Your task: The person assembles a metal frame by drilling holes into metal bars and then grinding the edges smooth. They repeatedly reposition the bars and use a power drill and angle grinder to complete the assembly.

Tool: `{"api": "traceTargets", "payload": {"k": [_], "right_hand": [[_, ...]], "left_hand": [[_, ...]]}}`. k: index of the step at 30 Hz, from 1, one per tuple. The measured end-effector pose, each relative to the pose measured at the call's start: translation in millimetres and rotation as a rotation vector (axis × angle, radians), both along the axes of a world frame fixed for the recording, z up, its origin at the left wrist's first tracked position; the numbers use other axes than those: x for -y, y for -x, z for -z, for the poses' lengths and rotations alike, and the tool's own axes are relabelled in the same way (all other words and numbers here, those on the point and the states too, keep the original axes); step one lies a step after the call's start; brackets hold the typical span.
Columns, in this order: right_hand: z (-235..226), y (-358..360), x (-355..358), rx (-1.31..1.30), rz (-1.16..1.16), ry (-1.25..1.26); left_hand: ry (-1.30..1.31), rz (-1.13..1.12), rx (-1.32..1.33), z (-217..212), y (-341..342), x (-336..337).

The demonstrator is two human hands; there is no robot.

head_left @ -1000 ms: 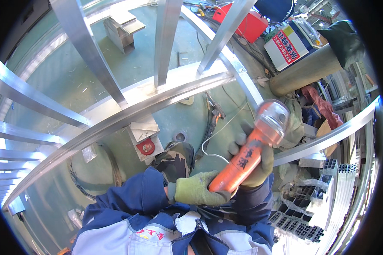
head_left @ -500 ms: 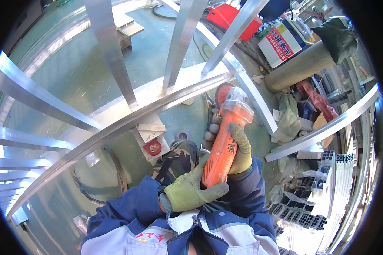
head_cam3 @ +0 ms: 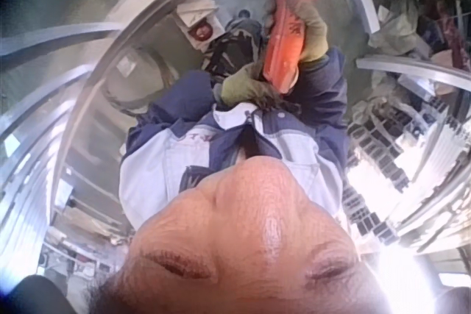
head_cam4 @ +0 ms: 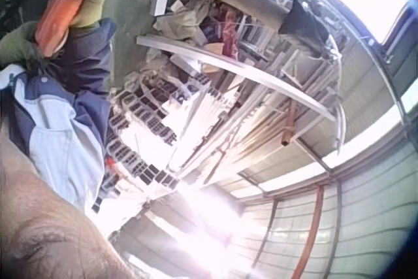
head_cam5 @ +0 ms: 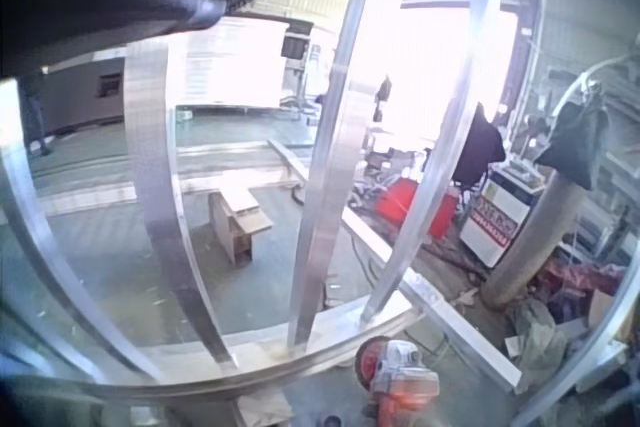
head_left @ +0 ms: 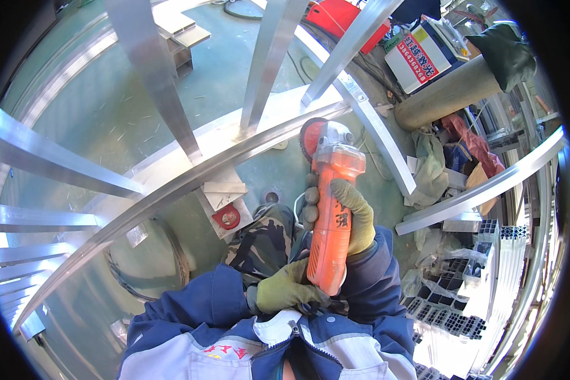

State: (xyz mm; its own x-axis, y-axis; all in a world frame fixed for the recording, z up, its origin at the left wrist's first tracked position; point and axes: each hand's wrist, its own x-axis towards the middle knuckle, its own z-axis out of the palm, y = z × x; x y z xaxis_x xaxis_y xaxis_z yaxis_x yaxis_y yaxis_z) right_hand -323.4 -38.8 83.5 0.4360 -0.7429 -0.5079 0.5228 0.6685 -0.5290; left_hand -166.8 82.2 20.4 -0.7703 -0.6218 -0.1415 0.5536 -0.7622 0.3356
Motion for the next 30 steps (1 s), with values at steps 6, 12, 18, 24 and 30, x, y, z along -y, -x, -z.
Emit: {"api": "traceTargets", "payload": {"k": [6, 12, 18, 24, 30], "right_hand": [[3, 4, 10, -0.017, -0.031, -0.041], [-1, 7, 20, -0.1, -0.056, -0.026], [-8, 10, 27, -0.09, -0.094, -0.034], [-7, 10, 47, -0.058, -0.184, -0.07], [4, 2, 68, -0.042, -0.24, -0.011]], "left_hand": [[-0.058, -0.037, 0.05, -4, 13, 7], [0.006, -0.044, 0.126, 10, 23, 9], [0.301, 0.016, 0.097, -12, 20, 35], [0.146, 0.088, 0.124, -33, 18, 58], [0.157, -0.092, 0.265, -44, 22, 65]]}}
